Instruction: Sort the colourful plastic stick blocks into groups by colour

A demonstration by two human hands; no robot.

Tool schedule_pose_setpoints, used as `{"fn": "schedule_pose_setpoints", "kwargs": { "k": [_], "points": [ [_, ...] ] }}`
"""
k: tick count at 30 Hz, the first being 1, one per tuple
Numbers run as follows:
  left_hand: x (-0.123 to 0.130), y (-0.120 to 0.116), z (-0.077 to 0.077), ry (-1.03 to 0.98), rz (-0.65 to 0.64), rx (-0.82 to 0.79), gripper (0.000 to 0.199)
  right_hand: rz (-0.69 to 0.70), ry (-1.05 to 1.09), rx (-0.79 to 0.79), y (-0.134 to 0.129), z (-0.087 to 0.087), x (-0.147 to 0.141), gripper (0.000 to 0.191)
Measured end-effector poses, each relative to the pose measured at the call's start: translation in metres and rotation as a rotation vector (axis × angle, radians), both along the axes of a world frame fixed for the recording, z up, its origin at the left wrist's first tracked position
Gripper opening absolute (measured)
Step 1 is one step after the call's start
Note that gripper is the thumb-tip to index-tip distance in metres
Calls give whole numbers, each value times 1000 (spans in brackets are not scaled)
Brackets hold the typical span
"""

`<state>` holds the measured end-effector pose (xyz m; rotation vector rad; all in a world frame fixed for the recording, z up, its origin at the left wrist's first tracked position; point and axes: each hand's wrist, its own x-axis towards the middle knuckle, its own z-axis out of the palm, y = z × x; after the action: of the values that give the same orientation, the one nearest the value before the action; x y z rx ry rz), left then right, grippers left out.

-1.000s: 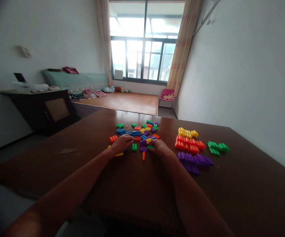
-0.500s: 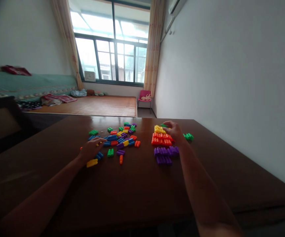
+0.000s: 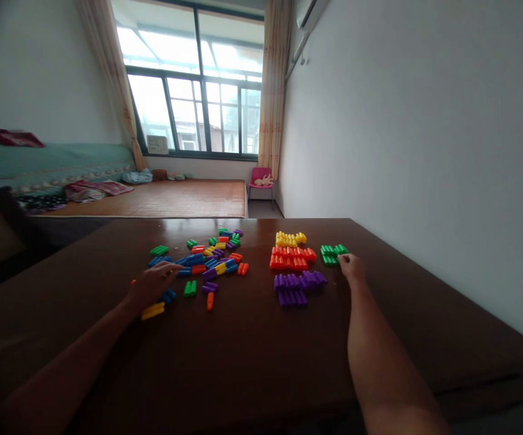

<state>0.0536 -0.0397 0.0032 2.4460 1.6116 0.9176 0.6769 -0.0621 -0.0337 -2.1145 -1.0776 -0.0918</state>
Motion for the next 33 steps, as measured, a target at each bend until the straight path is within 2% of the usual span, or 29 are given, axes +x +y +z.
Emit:
{"fn": "schedule_pose_setpoints", "kwargs": {
  "k": [6,13,16,19,21,23,25,27,29,31,33],
  "points": [
    [3,-3,4,-2,-19,12,36,26,-61,-15,-5,-5,10,14],
    [4,-3,4,18,-27,46,34,41,-100,18,-6,-3,-5,13],
    [3,-4,4,16,-21,46,33,5,-108,115,-9,4,-10,20],
    [5,-7,6,18,-10,39,34,58,-116,282,-13,21,-31,35],
    [6,-10,8,20,5,37,33,169,-122,355,-15,37,-67,40],
    [7,-12,9,23,14,37,31,364,-129,372,-18,55,-120,38],
    [8,-13,9,27,26,36,30,671,-121,288,-24,68,-185,33],
    [9,-15,9,27,43,30,30,1028,-154,161,-32,75,-253,26],
    [9,-16,9,29,50,18,29,1238,-245,60,-39,74,-313,22],
    [10,-18,9,35,38,7,29,1292,-356,-59,-42,70,-362,22],
    [10,-18,10,45,33,-2,29,1222,-458,-158,-42,65,-397,26]
  ]
}}
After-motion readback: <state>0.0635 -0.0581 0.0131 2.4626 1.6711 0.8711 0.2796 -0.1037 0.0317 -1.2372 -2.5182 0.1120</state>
